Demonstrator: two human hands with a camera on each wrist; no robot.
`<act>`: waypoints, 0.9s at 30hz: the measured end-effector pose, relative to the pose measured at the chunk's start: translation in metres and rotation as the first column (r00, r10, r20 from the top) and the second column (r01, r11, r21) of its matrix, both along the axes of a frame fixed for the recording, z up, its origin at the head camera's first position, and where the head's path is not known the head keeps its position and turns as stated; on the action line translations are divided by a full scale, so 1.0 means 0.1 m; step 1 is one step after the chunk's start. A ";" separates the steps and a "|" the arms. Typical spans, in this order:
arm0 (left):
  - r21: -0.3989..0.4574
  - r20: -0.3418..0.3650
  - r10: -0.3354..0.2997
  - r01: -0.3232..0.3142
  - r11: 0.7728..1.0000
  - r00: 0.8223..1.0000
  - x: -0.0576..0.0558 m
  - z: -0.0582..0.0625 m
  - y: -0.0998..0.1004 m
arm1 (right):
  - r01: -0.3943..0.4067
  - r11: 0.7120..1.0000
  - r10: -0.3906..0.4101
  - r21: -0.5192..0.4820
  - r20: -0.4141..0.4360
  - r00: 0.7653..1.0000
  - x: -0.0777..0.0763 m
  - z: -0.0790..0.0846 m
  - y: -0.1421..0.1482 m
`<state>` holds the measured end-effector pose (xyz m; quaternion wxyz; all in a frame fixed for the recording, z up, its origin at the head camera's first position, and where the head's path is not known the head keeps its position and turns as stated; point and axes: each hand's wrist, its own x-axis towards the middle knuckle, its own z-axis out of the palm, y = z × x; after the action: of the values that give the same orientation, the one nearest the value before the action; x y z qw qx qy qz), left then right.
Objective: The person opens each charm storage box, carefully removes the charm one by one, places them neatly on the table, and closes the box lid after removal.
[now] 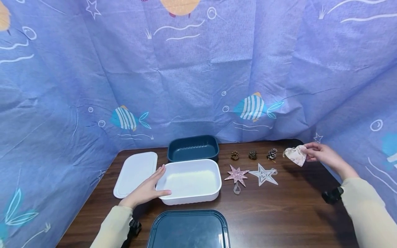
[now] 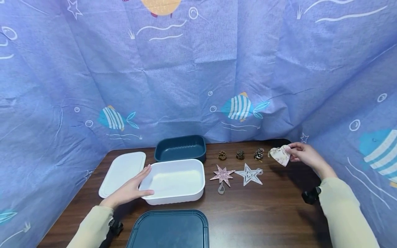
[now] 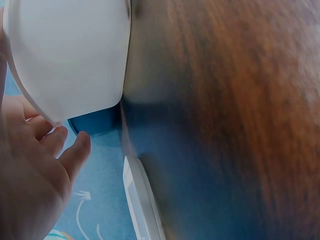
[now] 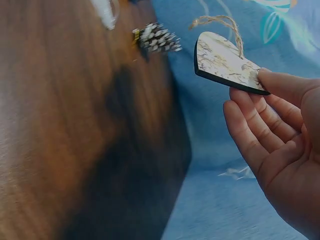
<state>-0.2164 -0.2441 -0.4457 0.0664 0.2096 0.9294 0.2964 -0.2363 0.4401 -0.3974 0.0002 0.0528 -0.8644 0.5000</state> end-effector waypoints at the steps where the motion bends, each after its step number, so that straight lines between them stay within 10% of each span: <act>1: -0.001 -0.003 -0.001 0.001 1.000 1.000 0.00 0.00 0.00 | -0.002 1.000 0.002 0.000 0.006 1.000 0.00 -0.04 0.01; 27: 0.002 -0.004 -0.001 0.001 1.000 1.000 -0.01 -0.01 0.01 | 0.039 0.999 -0.040 0.009 0.083 0.996 0.16 -0.58 0.03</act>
<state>-0.2177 -0.2435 -0.4466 0.0644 0.2108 0.9291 0.2970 -0.2207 0.4431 -0.4555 -0.0263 0.0148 -0.8664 0.4985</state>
